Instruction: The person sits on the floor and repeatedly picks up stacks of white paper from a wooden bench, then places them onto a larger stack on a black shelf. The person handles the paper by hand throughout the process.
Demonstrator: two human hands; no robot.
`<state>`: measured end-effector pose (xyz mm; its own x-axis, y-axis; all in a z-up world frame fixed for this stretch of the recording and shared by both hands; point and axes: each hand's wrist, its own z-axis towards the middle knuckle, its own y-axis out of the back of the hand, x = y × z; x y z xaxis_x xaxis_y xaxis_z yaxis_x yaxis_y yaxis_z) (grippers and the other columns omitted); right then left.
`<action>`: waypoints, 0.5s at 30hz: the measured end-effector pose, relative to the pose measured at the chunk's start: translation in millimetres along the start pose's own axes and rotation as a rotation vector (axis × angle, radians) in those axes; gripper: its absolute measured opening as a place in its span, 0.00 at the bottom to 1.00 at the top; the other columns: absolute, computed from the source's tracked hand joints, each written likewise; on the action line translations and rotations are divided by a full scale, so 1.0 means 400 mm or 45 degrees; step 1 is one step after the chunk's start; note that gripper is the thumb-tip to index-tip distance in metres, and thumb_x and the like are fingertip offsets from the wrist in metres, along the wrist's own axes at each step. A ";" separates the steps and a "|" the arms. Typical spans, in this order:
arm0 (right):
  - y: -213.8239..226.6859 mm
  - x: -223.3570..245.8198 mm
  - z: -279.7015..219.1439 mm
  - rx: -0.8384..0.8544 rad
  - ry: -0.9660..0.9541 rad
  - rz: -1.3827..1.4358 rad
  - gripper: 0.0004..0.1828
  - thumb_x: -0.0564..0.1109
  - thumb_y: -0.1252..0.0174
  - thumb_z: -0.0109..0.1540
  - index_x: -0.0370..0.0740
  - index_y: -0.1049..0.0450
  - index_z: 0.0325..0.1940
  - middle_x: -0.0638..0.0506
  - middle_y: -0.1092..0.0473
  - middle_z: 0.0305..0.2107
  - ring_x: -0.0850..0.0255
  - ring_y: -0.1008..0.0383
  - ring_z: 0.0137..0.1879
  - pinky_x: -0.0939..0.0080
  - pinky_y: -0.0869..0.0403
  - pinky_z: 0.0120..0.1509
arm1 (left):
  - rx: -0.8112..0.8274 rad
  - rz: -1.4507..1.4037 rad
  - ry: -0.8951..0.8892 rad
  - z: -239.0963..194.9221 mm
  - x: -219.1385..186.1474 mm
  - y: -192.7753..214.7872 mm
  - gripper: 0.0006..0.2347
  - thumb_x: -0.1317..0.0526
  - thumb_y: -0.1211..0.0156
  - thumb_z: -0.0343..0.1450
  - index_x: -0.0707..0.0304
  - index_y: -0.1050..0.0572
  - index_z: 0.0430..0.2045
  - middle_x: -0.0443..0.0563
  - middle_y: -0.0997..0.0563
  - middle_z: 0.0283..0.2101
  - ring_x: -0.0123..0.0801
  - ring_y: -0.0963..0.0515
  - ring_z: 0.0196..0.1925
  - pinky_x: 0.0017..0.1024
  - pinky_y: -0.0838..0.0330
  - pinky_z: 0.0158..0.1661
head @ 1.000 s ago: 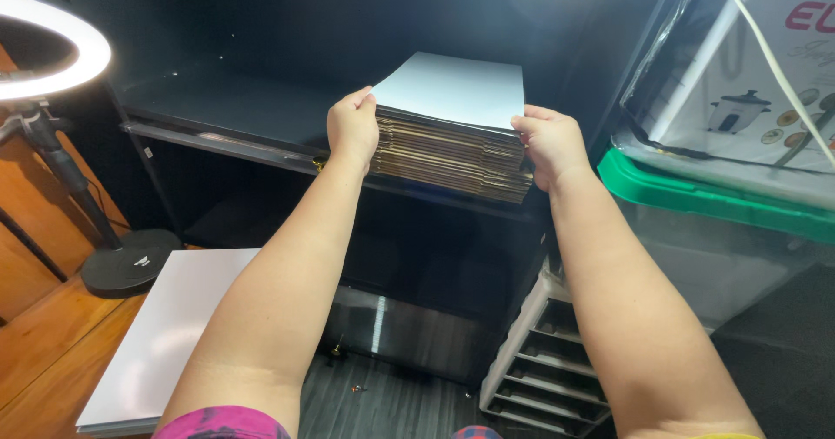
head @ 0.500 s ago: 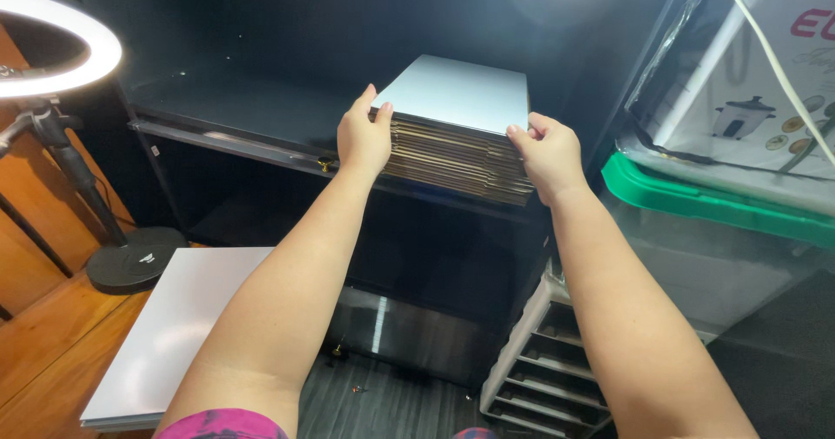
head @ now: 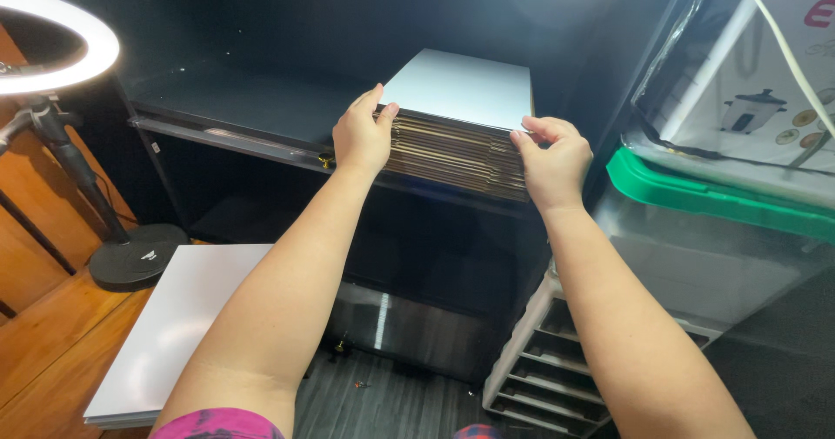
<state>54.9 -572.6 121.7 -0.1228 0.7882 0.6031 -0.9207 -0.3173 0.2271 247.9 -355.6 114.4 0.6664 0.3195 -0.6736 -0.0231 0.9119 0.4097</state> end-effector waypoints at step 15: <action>-0.007 0.014 -0.020 -0.124 0.100 -0.005 0.08 0.39 0.25 0.60 0.42 0.16 0.43 0.51 0.22 0.38 0.64 0.22 0.44 0.66 0.21 0.43 | 0.035 0.141 -0.038 0.011 0.010 0.012 0.21 0.47 0.45 0.78 0.52 0.28 0.65 0.46 0.24 0.65 0.38 0.27 0.69 0.45 0.36 0.66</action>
<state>53.9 -563.2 118.4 -0.1443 0.8294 0.5397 -0.9524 -0.2644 0.1517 253.7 -351.2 116.5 0.6828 0.4100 -0.6047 -0.0781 0.8639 0.4976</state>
